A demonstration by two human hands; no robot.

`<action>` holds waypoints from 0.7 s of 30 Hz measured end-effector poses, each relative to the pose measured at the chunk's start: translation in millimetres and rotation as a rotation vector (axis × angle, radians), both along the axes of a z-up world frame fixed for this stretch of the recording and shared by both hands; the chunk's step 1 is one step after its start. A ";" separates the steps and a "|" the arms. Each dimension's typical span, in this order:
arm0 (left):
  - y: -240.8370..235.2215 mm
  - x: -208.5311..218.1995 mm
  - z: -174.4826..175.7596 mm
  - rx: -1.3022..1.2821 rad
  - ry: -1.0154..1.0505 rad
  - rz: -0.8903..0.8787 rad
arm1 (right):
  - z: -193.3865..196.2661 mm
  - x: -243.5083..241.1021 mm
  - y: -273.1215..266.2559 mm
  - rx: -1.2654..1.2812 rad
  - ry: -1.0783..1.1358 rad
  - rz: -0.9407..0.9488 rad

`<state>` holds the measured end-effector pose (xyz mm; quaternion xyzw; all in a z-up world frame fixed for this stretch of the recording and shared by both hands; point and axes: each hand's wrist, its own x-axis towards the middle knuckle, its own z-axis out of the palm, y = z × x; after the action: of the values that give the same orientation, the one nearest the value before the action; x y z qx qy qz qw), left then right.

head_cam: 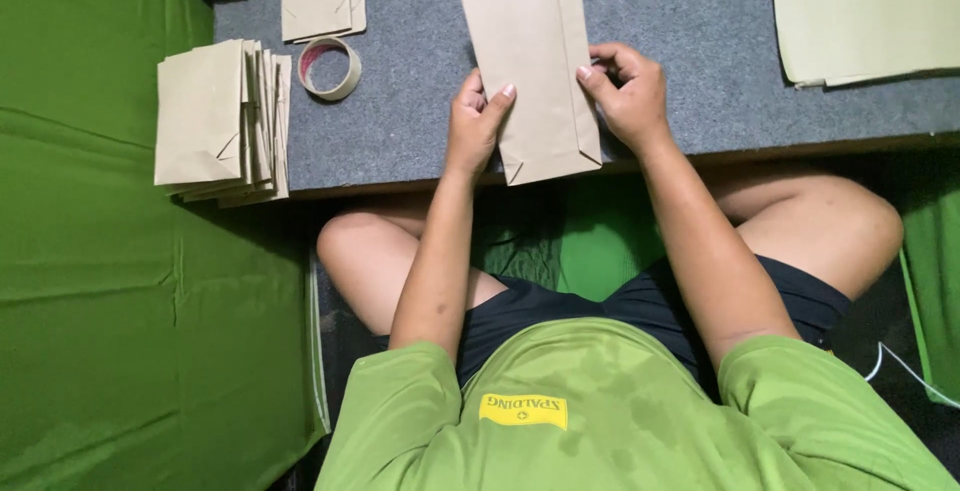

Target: A person is sitting on the floor, folding the bottoms of brown paper bags and stacking them on a table.

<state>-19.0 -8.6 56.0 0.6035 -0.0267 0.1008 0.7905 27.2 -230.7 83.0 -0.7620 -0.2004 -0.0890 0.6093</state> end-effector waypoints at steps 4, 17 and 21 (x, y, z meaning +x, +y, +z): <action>-2.6 -1.8 0.2 0.116 0.028 0.033 | -4.8 2.9 -4.4 0.015 0.067 -0.031; -3.0 -5.9 16.0 0.195 0.050 0.023 | -5.4 6.0 -8.2 0.130 0.158 -0.011; -2.2 -4.4 14.8 0.310 0.050 0.001 | -1.0 3.4 -6.9 0.043 0.100 -0.062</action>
<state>-23.4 -10.8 70.8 0.7205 -0.0216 0.0808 0.6884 30.5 -237.7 82.0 -0.7582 -0.1440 -0.0741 0.6316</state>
